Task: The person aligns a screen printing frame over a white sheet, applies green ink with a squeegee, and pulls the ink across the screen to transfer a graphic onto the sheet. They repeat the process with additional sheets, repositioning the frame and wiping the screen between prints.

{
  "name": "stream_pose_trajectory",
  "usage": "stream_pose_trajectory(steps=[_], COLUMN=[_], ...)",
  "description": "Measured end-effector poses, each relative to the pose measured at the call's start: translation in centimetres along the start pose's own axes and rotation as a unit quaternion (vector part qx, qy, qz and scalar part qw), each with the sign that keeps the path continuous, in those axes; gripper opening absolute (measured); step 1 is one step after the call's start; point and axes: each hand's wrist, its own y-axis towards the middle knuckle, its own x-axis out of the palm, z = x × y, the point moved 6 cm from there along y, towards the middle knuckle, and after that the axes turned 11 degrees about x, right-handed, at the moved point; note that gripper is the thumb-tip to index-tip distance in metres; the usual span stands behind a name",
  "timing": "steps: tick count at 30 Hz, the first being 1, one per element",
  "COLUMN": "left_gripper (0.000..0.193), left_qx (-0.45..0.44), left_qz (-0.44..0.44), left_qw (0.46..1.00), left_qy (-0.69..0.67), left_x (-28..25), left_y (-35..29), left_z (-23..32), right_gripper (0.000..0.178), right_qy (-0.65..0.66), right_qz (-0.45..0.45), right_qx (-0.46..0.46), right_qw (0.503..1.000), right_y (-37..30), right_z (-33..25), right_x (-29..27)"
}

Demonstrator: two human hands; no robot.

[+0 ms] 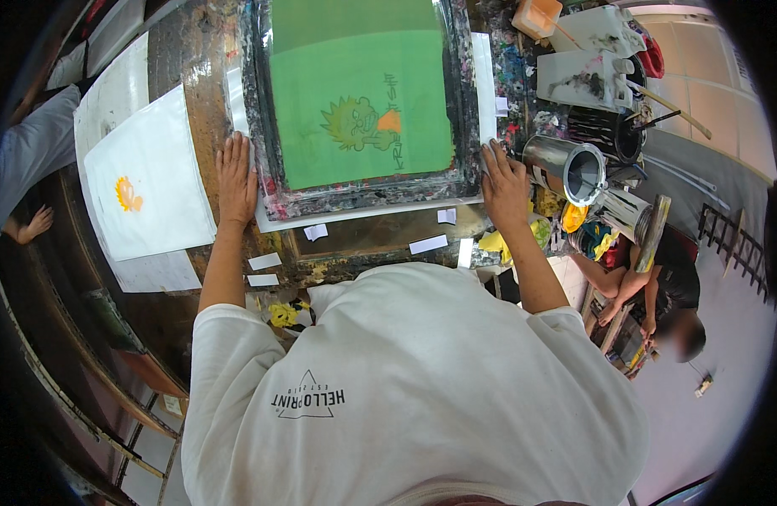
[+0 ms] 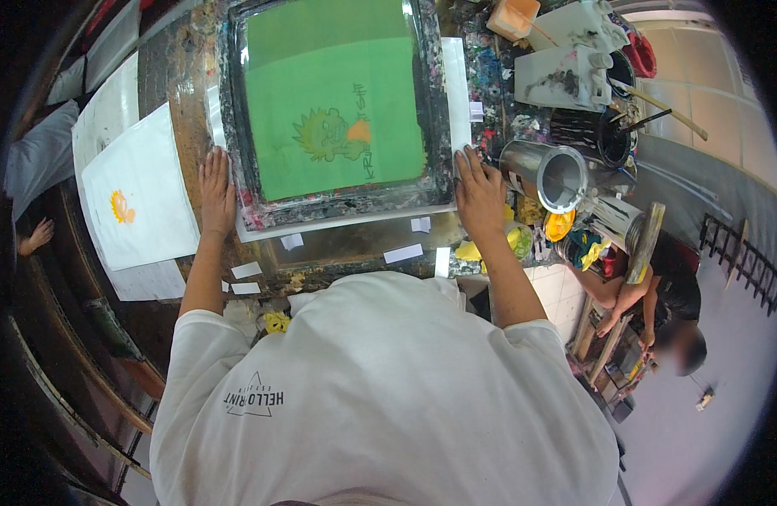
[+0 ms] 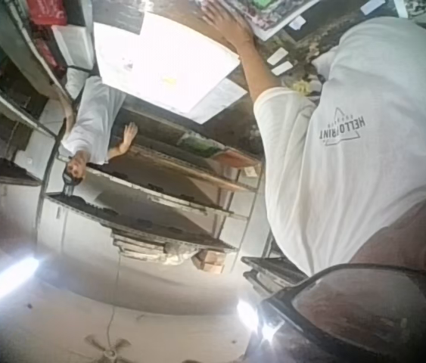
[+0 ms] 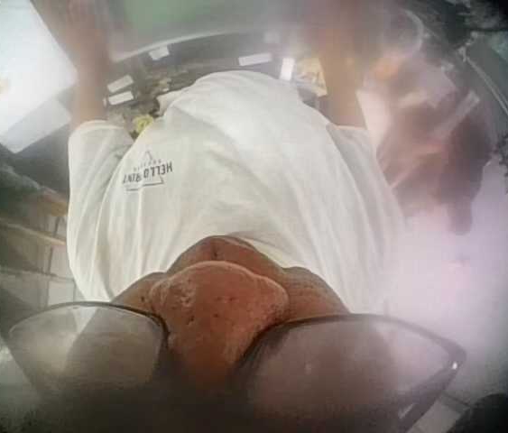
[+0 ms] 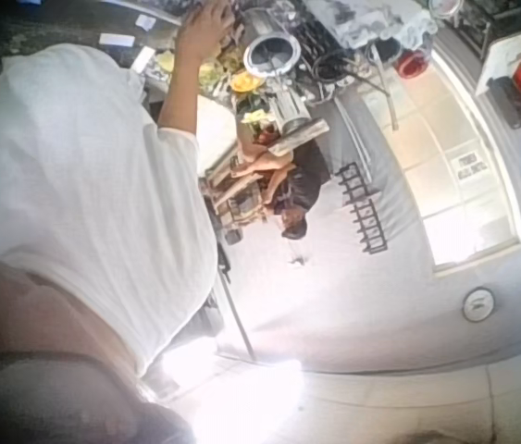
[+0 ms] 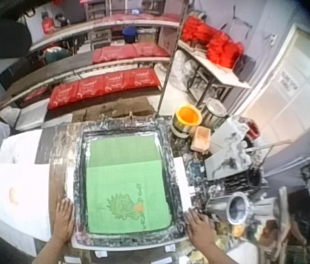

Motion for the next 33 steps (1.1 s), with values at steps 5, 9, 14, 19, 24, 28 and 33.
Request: stream_pose_trajectory(steps=[5,9,14,19,24,28,33], left_gripper=[0.07,0.07,0.067,0.066,0.06,0.05,0.048], left_qx=[-0.008,-0.025,0.01,-0.041,-0.074,-0.077,0.088], left_qz=[0.011,-0.028,-0.048,-0.049,0.011,0.108,0.018], left_qw=[1.0,0.999,0.998,0.997,0.997,0.991,0.993], left_qy=[-0.013,-0.013,0.033,0.031,0.028,0.028,-0.078], left_x=[-1.3,-3.1,-3.6,-3.1,-3.0,-4.7,-4.6], left_y=[0.9,2.1,3.2,2.6,1.6,0.6,1.3], left_z=[0.3,0.0,-0.1,-1.0,-0.9,3.2,15.3], right_gripper=[0.068,0.068,0.069,0.071,0.071,0.072,0.072], right_qy=[0.003,-0.005,-0.007,-0.012,-0.005,0.02,0.044], right_qz=[-0.017,-0.014,-0.017,-0.021,-0.021,-0.013,-0.014], right_qx=[0.017,0.016,0.009,0.003,-0.008,-0.007,0.03], right_qw=[1.0,1.0,1.0,1.0,1.0,1.0,0.998], right_y=[0.0,0.1,0.1,0.1,0.1,0.1,0.2], right_z=[-0.3,-0.1,-0.1,0.0,0.0,0.2,0.2], right_x=[-0.3,-0.3,-0.1,0.0,-0.1,-0.2,-0.3])
